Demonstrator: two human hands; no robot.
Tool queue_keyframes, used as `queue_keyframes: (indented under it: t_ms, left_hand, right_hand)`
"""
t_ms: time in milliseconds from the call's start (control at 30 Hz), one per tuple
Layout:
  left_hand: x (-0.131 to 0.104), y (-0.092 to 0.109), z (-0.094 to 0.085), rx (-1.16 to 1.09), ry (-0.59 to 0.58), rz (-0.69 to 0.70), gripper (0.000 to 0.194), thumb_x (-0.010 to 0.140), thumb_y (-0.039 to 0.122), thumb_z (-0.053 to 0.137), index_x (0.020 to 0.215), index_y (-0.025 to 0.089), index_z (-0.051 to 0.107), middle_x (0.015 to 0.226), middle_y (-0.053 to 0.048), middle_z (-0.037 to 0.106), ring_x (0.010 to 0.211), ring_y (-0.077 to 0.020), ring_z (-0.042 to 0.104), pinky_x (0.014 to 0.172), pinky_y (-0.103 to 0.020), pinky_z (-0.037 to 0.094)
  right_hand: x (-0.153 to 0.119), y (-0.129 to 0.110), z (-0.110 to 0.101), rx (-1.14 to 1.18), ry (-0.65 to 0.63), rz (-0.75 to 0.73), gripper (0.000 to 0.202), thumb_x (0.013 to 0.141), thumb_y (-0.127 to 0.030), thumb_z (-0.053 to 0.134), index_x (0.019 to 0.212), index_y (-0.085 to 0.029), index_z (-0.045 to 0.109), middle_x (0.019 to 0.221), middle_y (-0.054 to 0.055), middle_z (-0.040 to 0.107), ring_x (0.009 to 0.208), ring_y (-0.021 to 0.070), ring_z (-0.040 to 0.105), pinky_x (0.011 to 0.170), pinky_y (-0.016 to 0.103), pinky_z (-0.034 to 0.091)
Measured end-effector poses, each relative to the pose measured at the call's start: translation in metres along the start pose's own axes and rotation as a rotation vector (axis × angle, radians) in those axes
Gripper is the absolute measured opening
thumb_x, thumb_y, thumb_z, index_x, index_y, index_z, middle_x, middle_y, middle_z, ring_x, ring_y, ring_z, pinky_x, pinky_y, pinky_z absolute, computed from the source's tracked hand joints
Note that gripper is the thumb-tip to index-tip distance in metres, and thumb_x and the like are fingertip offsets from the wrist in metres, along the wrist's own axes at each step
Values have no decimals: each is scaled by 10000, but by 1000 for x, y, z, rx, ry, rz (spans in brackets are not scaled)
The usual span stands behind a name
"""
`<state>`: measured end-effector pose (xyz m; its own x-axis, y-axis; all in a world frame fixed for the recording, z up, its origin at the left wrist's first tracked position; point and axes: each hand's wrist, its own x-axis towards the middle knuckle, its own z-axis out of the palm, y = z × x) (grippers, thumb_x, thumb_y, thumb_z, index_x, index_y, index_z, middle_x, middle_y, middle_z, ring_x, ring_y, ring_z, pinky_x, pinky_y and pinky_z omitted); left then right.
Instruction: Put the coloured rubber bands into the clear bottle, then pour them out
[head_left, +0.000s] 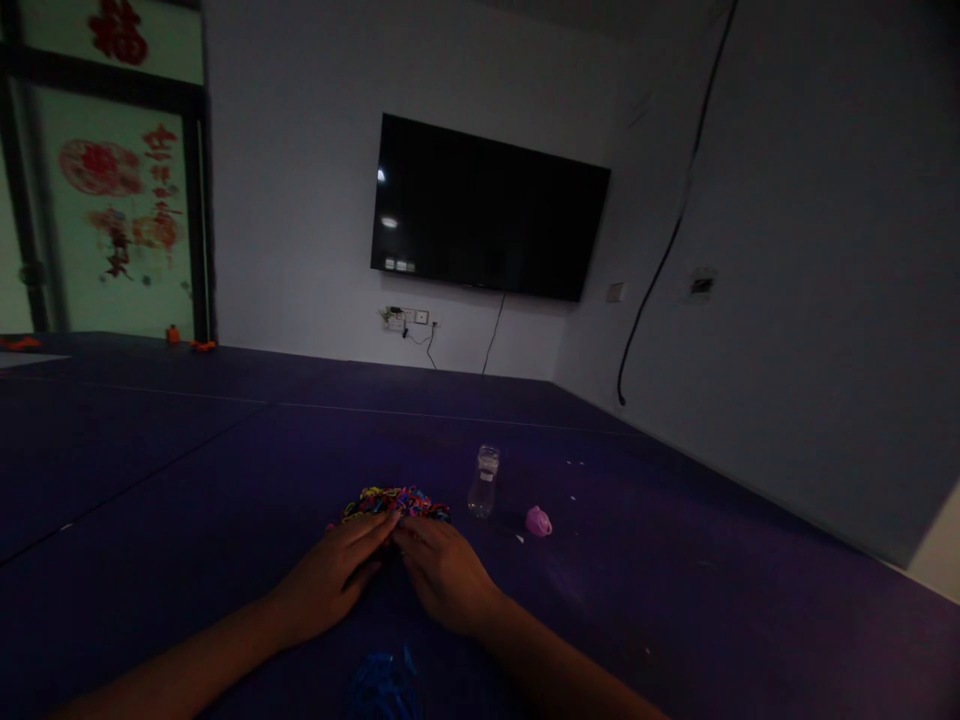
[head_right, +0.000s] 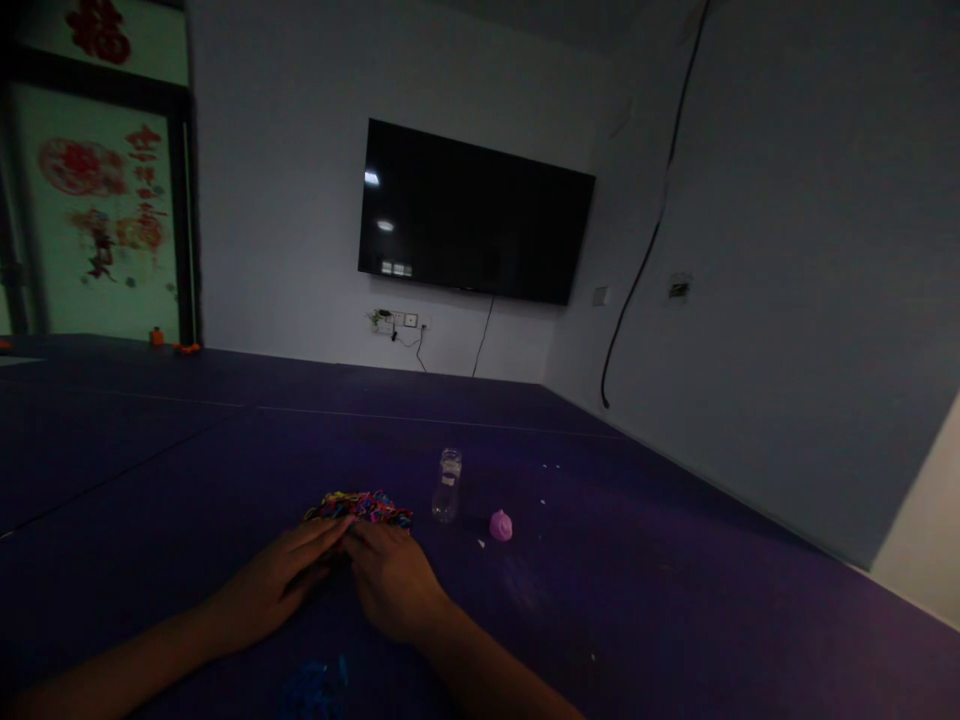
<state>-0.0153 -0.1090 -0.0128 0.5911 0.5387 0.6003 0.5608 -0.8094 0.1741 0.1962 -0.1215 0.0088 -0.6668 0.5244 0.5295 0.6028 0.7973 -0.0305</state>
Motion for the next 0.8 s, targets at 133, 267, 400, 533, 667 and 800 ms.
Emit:
queue_keyframes:
  t_ms: [133,267,400,533,667,800]
  left_hand:
    - [0,1,-1,-17,10,2,651,866,120,411,1441,320,183,1369,-31,489,1226,-193,476,1016,-410,418]
    - [0,1,-1,-18,38,-14,618,871,124,402,1432,313,224,1333,-30,528,1196,-188,508,1000,-388,434]
    - [0,2,-4,-6,41,-35,552,882,151,398,1401,316,310,1295,-21,563,1168,-182,534,982,-383,452]
    - [0,3,-6,-3,51,-38,517,891,182,399,1388,311,341,1259,-20,592,1140,-176,557,959,-369,474]
    - [1,2,-7,1,61,-21,476,893,217,416,1361,302,394,1242,-22,606,1123,-182,571,957,-374,476]
    - [2,2,-8,-17,60,-22,452,901,224,410,1347,302,420,1225,-17,619,1118,-178,574,953,-361,482]
  right_hand:
    - [0,1,3,-19,12,4,371,875,-146,411,1232,-163,510,1251,118,551,1073,205,548,901,345,464]
    - [-1,2,5,-24,3,-2,380,878,-151,409,1245,-176,504,1241,105,562,1071,201,548,909,339,456]
    - [-1,1,4,-4,-25,-17,405,870,-136,401,1262,-177,495,1244,98,564,1073,186,544,916,322,447]
    - [0,0,1,20,-68,-23,443,846,-119,407,1282,-155,475,1249,100,561,1091,184,534,932,310,439]
    - [2,-1,0,38,-94,-30,433,869,-130,376,1295,-149,457,1248,99,562,1105,180,531,941,306,438]
    - [1,2,2,44,-108,-56,461,871,-111,368,1328,-142,415,1278,105,542,1144,177,512,965,307,422]
